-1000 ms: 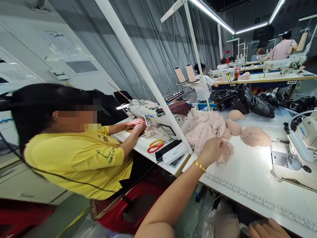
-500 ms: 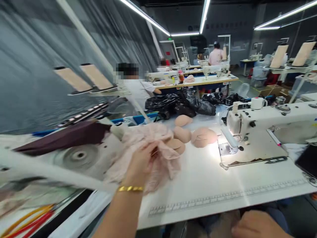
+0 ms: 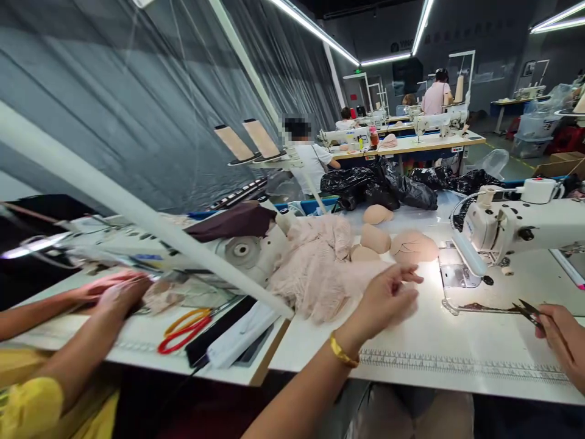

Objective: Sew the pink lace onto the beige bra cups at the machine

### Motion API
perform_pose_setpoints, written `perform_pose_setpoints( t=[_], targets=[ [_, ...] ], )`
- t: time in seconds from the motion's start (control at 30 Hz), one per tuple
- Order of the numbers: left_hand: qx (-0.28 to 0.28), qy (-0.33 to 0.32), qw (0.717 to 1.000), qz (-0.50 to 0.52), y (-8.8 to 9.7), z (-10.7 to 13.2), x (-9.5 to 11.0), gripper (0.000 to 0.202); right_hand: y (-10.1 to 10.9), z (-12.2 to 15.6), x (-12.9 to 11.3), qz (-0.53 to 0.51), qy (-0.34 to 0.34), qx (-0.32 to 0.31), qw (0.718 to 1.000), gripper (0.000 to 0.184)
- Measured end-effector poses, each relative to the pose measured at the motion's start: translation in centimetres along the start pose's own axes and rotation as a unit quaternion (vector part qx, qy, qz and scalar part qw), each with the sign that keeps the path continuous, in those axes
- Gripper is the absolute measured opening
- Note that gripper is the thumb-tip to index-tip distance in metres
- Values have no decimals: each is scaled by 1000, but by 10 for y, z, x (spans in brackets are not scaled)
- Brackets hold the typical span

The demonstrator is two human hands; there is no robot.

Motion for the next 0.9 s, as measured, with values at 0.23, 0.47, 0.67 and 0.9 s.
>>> perform_pose_setpoints(
  t=[0.23, 0.47, 0.67, 0.9],
  targets=[
    [-103, 53, 991, 69, -41, 3, -34, 62, -14, -30, -125, 63, 207, 72, 974, 20],
    [-145, 58, 984, 86, -51, 6, -36, 70, -30, -44, -151, 101, 248, 79, 960, 28],
    [-116, 32, 985, -126, 18, 20, 1, 52, -19, -21, -95, 86, 142, 16, 986, 35],
    [113, -141, 888, -422, 57, 33, 21, 38, -14, 5, 16, 172, 38, -64, 982, 38]
  ],
)
Point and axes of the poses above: each hand's wrist, its own z-axis away from the middle knuckle, its own y-axis out of the back of the hand, x = y × z, the point moved 2 cm from there along -z, towards the middle knuckle, and after that the axes turned 1 degree about -x, right-handed, at the moved point
